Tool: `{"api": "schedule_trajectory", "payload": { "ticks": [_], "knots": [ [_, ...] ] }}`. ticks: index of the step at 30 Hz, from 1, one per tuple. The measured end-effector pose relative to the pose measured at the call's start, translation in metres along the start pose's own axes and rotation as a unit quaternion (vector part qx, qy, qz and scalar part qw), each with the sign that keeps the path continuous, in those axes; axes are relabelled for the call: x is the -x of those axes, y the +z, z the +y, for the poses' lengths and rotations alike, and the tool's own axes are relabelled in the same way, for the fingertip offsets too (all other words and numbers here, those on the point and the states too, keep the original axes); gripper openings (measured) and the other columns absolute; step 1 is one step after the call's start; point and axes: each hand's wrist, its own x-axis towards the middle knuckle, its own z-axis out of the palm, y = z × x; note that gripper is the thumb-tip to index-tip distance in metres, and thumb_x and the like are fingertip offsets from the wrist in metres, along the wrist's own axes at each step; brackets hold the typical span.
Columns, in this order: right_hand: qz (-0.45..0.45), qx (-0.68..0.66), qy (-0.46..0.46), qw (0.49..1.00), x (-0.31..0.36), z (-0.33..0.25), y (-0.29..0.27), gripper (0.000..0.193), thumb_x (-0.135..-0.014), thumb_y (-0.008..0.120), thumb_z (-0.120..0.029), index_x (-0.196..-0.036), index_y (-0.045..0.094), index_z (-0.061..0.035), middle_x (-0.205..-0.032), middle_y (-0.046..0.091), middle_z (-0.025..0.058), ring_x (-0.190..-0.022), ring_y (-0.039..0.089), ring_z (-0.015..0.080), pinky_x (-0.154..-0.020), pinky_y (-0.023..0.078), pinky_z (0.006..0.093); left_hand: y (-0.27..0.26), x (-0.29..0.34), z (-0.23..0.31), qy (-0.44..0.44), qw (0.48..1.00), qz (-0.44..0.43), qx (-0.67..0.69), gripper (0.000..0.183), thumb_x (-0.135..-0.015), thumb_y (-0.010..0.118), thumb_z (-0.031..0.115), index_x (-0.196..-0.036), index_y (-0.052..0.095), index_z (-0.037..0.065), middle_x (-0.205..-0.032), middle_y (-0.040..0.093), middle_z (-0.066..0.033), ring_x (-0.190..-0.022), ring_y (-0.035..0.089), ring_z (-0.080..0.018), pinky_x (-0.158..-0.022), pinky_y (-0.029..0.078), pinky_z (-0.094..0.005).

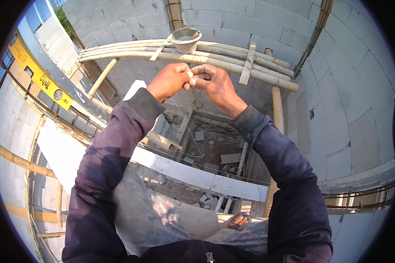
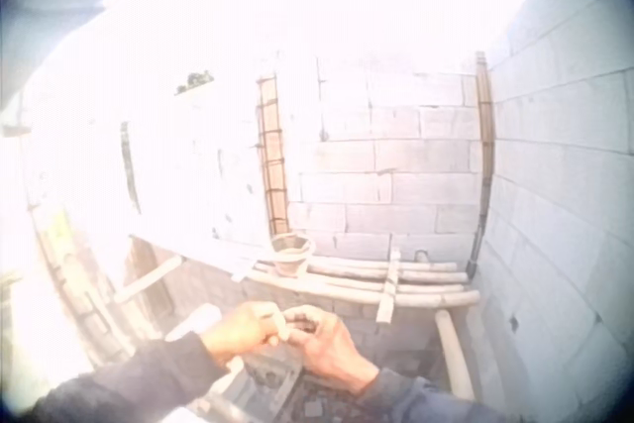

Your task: The person is tying bamboo poles together using a thin wire or string. They are standing on a wooden plank that is part of a scaffolding structure. The person uses their hands to wrap the wire around the poles and secure them.

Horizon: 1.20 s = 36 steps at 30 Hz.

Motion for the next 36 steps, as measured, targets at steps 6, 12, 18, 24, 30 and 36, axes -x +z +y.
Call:
{"api": "schedule_trajectory", "payload": {
  "ticks": [6, 12, 18, 24, 30, 36],
  "knots": [
    [0.056, 0.130, -0.013, 0.990, 0.002, -0.005, -0.006, 0.016, -0.083, 0.072, -0.011, -0.093, 0.071, 0.0018, -0.082, 0.072, 0.0118, -0.075, 0.068, 0.0175, -0.070, 0.052, 0.0322, 0.006, 0.003, 0.001, 0.020, 0.998, 0.042, -0.035, 0.009, -0.091, 0.058, 0.014, -0.086, 0.062, 0.006, -0.070, 0.060, 0.0014, -0.057, 0.043, -0.0042, -0.050, 0.034, -0.0231],
    [0.135, 0.227, -0.089, 0.960, 0.000, -0.005, -0.018, 0.015, -0.082, 0.072, -0.012, -0.090, 0.070, -0.0005, -0.077, 0.069, 0.0145, -0.072, 0.066, 0.0205, -0.068, 0.051, 0.0343, -0.006, -0.011, -0.016, -0.041, 0.999, 0.018, 0.013, 0.015, -0.091, 0.061, 0.010, -0.103, 0.064, 0.001, -0.073, 0.060, -0.0008, -0.056, 0.041, -0.0047, -0.044, 0.032, -0.0199],
    [0.167, 0.358, -0.227, 0.890, 0.005, -0.004, -0.006, 0.011, -0.086, 0.071, -0.009, -0.090, 0.067, 0.0007, -0.077, 0.067, 0.0072, -0.071, 0.063, 0.0140, -0.064, 0.051, 0.0297, 0.002, -0.012, -0.020, -0.063, 0.924, 0.007, 0.377, 0.019, -0.097, 0.054, 0.004, -0.113, 0.059, -0.004, -0.088, 0.060, -0.0049, -0.060, 0.042, -0.0039, -0.039, 0.029, -0.0154],
    [0.137, 0.210, -0.169, 0.953, 0.001, -0.012, -0.004, 0.012, -0.084, 0.068, -0.011, -0.089, 0.068, 0.0006, -0.076, 0.068, 0.0142, -0.066, 0.065, 0.0211, -0.062, 0.050, 0.0332, 0.011, -0.007, -0.014, -0.037, 0.939, 0.021, 0.342, 0.020, -0.096, 0.056, 0.006, -0.113, 0.061, -0.004, -0.093, 0.060, -0.0034, -0.062, 0.041, -0.0021, -0.041, 0.029, -0.0139],
    [0.098, 0.050, -0.033, 0.993, 0.000, -0.017, -0.009, 0.018, -0.087, 0.067, -0.015, -0.092, 0.071, 0.0025, -0.069, 0.065, 0.0054, -0.061, 0.059, 0.0100, -0.058, 0.048, 0.0275, 0.019, -0.001, -0.013, -0.016, 0.967, 0.035, 0.252, 0.019, -0.092, 0.065, 0.007, -0.109, 0.065, -0.001, -0.090, 0.062, -0.0013, -0.059, 0.042, -0.0010, -0.043, 0.028, -0.0134],
    [0.075, 0.106, -0.015, 0.991, 0.003, -0.016, -0.018, 0.019, -0.087, 0.068, -0.015, -0.095, 0.072, 0.0015, -0.074, 0.067, 0.0065, -0.064, 0.059, 0.0107, -0.058, 0.047, 0.0285, 0.025, 0.000, -0.010, 0.005, 0.964, 0.058, 0.259, 0.014, -0.093, 0.065, 0.012, -0.103, 0.066, 0.002, -0.085, 0.063, -0.0003, -0.058, 0.045, -0.0015, -0.043, 0.028, -0.0144]
  ]
}}
